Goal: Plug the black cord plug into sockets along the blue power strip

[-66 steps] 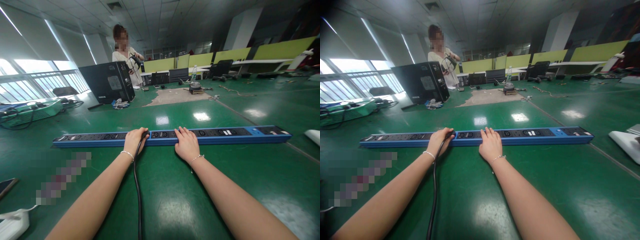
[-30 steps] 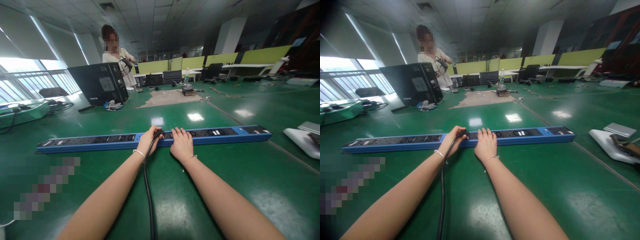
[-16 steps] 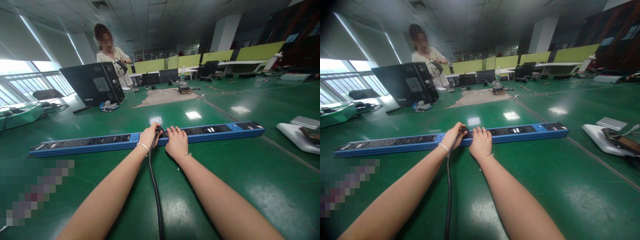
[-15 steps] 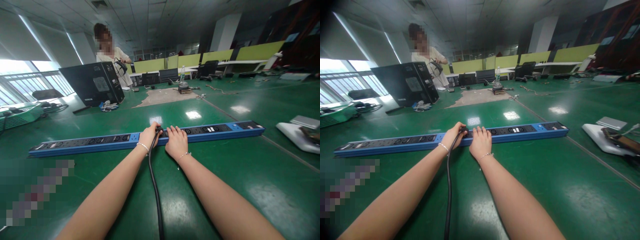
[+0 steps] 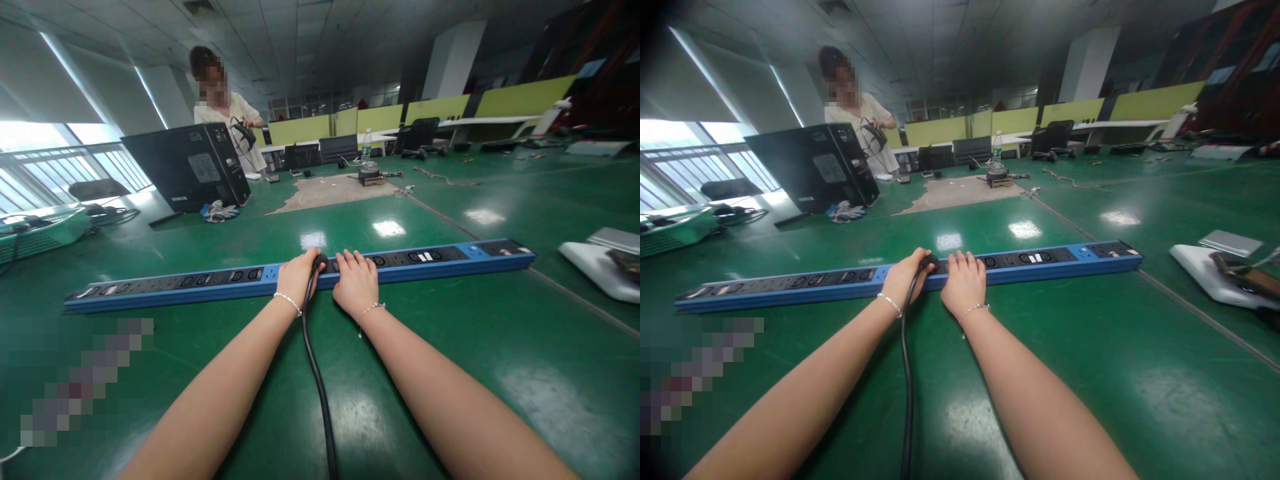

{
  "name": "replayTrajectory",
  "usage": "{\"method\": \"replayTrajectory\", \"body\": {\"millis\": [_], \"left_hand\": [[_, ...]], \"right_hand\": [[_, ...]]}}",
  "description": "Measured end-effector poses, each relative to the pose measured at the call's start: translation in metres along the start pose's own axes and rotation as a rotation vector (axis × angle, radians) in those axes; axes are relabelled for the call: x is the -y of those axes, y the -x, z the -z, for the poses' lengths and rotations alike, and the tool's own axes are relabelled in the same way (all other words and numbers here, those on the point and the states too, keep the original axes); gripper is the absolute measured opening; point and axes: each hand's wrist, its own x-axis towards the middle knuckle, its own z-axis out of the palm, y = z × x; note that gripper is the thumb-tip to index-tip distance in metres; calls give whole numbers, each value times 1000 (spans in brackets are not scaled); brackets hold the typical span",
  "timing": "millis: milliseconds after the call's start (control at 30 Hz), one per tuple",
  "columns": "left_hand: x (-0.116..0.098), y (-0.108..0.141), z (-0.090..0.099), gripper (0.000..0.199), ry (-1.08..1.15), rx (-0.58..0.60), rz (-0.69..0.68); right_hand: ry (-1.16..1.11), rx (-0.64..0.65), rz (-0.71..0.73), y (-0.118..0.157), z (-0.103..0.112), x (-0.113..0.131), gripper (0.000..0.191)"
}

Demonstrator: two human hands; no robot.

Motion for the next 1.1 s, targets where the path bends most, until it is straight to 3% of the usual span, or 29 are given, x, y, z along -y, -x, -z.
{"method": "replayTrajectory", "body": {"millis": [200, 400, 600, 833, 967, 1100], "left_hand": [[0, -7, -1, 23, -13, 34, -84], [-13, 3, 5, 28, -223, 76, -148], [-1, 11, 0, 34, -137, 12, -151], [15, 29, -9, 54, -187, -94, -162], [21, 30, -15, 50, -232, -115, -135], [22, 27, -18, 46, -236, -114, -136]], "right_hand": [[-6, -3, 3, 1, 1, 0, 52], [-26, -3, 14, 1, 2, 0, 54], [-120, -46, 20, -1, 1, 0, 54], [-371, -82, 279, -3, 3, 1, 64], [-399, -63, 337, -6, 2, 3, 53], [-322, -58, 252, -7, 1, 10, 40]]}}
